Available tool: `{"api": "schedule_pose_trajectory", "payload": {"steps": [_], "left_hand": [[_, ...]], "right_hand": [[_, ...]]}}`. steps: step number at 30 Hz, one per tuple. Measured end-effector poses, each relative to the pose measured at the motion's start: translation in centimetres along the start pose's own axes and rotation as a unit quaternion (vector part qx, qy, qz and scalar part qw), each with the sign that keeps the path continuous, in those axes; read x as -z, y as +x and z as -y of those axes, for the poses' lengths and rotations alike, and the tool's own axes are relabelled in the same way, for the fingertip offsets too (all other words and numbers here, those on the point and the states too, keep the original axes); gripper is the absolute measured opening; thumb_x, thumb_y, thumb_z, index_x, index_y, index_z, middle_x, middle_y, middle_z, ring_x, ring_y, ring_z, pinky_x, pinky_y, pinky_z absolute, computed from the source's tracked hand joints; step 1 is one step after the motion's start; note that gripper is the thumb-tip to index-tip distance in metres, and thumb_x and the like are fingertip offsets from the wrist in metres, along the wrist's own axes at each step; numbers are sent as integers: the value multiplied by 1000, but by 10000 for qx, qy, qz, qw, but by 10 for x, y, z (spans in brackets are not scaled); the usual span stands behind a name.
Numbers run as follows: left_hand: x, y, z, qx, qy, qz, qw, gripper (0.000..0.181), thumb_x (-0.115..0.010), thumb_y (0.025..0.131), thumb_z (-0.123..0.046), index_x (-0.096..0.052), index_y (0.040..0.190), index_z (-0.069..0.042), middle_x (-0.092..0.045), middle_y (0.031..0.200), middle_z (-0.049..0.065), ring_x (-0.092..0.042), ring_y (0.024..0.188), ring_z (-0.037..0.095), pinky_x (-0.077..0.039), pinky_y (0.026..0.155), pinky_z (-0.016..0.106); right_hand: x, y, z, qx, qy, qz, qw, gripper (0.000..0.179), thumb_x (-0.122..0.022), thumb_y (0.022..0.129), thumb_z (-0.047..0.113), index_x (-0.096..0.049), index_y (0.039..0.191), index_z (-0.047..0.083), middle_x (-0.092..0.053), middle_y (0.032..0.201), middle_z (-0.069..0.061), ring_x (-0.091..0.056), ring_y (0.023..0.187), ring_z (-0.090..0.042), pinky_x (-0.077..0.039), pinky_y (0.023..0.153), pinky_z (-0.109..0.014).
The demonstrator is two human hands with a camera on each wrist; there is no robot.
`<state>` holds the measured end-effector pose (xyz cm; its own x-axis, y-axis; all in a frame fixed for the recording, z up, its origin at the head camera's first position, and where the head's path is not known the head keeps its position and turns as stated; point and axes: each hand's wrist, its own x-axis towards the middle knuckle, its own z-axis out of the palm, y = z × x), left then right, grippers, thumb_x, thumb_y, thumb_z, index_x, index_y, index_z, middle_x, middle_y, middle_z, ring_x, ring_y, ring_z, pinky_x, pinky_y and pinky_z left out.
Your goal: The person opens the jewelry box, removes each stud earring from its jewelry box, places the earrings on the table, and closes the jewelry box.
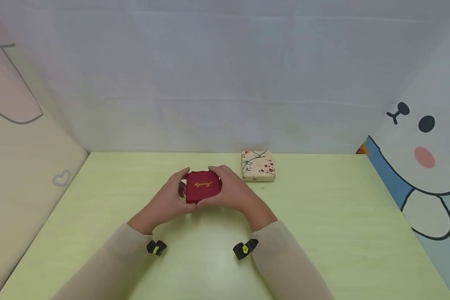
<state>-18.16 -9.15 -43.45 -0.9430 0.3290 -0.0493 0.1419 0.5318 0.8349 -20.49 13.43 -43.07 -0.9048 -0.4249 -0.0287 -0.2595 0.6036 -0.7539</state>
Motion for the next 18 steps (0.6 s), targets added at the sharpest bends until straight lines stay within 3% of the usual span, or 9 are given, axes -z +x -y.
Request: {"api": "schedule_pose_trajectory", "payload": {"steps": [6, 18], "left_hand": [[-17, -6, -4, -200, -364, -404, 9983, 110, -91, 78, -21, -22, 163, -6, -45, 143, 3, -54, 102, 17, -53, 77, 34], [-46, -19, -12, -370, -620, -796, 9942, 105, -90, 80, -28, -26, 161, -7, -47, 135, 3, -49, 102, 17, -51, 77, 33]], "right_hand": [[9, -16, 1, -88, 154, -140, 9997, 102, -93, 71, 49, -45, 154, 15, -51, 141, 0, -52, 121, -22, -56, 87, -39], [20, -40, 1, 120, 202, -253, 9994, 98, -95, 71, 44, -47, 150, 13, -52, 138, 0, -52, 120, -21, -54, 88, -37]]}}
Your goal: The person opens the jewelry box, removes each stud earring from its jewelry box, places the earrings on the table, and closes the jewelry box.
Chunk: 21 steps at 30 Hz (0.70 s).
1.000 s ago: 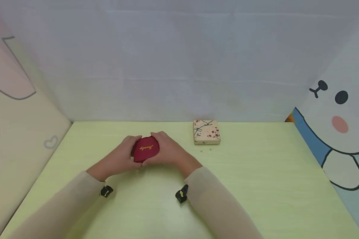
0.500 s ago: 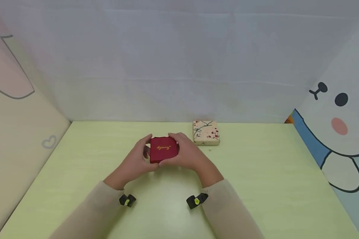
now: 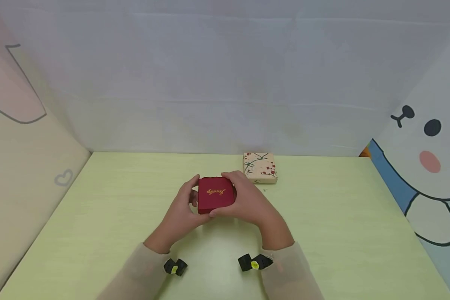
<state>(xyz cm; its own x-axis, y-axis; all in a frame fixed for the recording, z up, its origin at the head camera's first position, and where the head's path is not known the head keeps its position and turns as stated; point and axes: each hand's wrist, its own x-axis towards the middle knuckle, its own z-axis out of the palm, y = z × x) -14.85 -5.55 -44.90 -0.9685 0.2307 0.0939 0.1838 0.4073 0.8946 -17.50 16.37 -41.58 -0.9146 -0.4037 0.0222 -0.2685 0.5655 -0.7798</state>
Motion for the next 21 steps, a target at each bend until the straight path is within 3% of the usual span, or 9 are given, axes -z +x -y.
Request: {"api": "schedule_pose_trajectory", "payload": {"steps": [6, 16, 21], "left_hand": [[-2, -3, 6, 30, -191, -171, 9997, 104, -91, 80, -28, -29, 161, -7, -49, 129, 2, -50, 103, 18, -51, 80, 35], [-1, -6, 14, 109, -227, -188, 9995, 100, -92, 79, -26, -33, 158, -11, -51, 124, 1, -51, 104, 19, -53, 78, 32], [2, -7, 15, 188, -279, -132, 9993, 99, -90, 81, -25, -32, 159, -10, -53, 122, 3, -51, 104, 19, -53, 77, 32]], "right_hand": [[-6, -1, 1, 174, -94, -130, 9997, 97, -94, 73, 42, -46, 153, 13, -50, 141, 0, -51, 122, -21, -55, 89, -39], [-20, -4, 5, 418, -922, -392, 9941, 96, -83, 80, 58, -46, 154, 10, -46, 147, -5, -55, 121, -25, -55, 91, -43], [-26, -3, 6, 468, -1208, -445, 9906, 99, -83, 78, 61, -46, 154, 9, -44, 149, -2, -55, 122, -23, -54, 91, -43]]}}
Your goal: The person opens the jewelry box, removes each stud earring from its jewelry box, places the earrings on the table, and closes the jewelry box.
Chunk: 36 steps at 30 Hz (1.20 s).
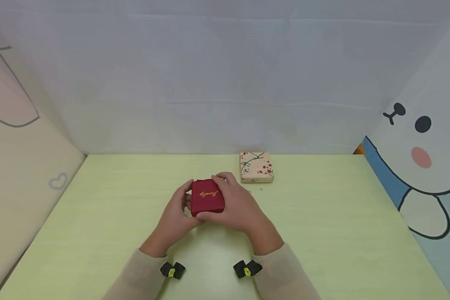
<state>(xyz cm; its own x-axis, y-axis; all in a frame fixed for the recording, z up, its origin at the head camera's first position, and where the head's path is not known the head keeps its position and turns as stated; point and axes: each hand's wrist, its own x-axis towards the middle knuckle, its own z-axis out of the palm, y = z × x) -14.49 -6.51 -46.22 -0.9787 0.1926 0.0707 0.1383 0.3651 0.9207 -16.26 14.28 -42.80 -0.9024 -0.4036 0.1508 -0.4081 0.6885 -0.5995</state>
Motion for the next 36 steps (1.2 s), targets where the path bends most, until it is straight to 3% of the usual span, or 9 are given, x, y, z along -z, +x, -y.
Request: {"api": "schedule_pose_trajectory", "payload": {"steps": [5, 11, 22, 36], "left_hand": [[1, 0, 2, 26, -10, -4, 10000, 97, -89, 81, -20, -33, 159, -8, -55, 116, 4, -51, 102, 20, -52, 76, 32], [-2, 1, 4, -62, -32, 103, 9999, 97, -89, 81, -20, -32, 158, -5, -54, 121, 3, -51, 101, 19, -53, 79, 34], [-2, -1, 1, -62, -71, 136, 9999, 98, -89, 81, -20, -31, 158, -2, -53, 120, 4, -52, 101, 18, -54, 82, 39], [1, 0, -1, -74, -269, 95, 9996, 102, -90, 79, -19, -30, 159, -2, -54, 127, 7, -55, 103, 20, -54, 88, 45]], "right_hand": [[-4, 2, 1, -85, -288, 170, 9994, 100, -81, 79, 63, -43, 155, 9, -43, 150, -2, -57, 120, -23, -54, 90, -41], [-4, 1, 3, -266, -374, 191, 9988, 100, -83, 77, 62, -46, 153, 7, -47, 144, -3, -59, 111, -21, -54, 85, -39], [-2, 2, 5, -397, -89, 23, 9992, 89, -87, 73, 60, -56, 142, 14, -51, 132, 3, -59, 107, -18, -55, 82, -37], [-1, 2, 12, -320, 40, -111, 9994, 90, -85, 72, 65, -56, 141, 14, -51, 130, 5, -58, 107, -15, -55, 82, -36]]}}
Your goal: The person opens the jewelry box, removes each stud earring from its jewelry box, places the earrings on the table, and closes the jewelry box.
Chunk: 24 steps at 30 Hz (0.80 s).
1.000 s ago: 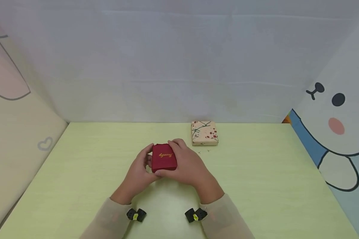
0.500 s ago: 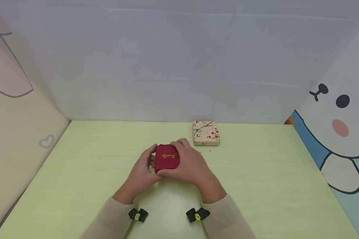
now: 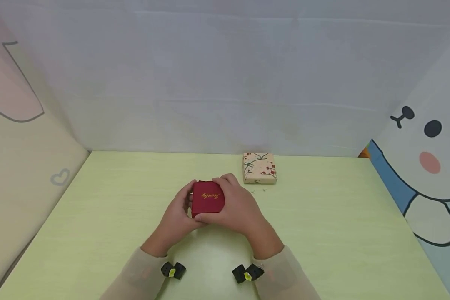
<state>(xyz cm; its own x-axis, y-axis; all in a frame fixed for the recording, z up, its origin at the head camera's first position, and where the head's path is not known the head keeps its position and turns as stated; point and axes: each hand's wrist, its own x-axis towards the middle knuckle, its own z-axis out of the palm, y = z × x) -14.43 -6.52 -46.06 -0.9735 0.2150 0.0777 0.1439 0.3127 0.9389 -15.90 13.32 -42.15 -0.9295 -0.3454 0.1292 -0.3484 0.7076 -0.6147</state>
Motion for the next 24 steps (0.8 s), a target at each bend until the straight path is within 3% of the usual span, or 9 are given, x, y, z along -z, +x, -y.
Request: {"api": "schedule_pose_trajectory", "payload": {"steps": [3, 13, 24], "left_hand": [[0, 0, 0, 54, -32, 2, 10000, 103, -91, 79, -21, -30, 159, -2, -53, 128, 7, -55, 104, 20, -54, 89, 46], [-1, 0, -2, 141, -61, 12, 9999, 103, -90, 80, -18, -28, 160, -3, -54, 126, 6, -55, 103, 19, -53, 85, 30], [-2, 0, -3, 178, -124, 26, 9998, 102, -90, 81, -21, -29, 160, -3, -55, 126, 9, -55, 104, 21, -54, 83, 29]], "right_hand": [[-1, 0, 0, 5, -29, 11, 10000, 90, -85, 73, 65, -56, 142, 13, -51, 130, 5, -58, 106, -16, -55, 83, -37], [0, 0, 0, 62, -235, -68, 9997, 92, -84, 73, 65, -56, 143, 13, -51, 132, 3, -58, 108, -17, -56, 82, -37], [2, 1, -1, 7, -60, 24, 10000, 88, -84, 74, 64, -57, 142, 14, -52, 131, 3, -58, 106, -17, -55, 83, -38]]}}
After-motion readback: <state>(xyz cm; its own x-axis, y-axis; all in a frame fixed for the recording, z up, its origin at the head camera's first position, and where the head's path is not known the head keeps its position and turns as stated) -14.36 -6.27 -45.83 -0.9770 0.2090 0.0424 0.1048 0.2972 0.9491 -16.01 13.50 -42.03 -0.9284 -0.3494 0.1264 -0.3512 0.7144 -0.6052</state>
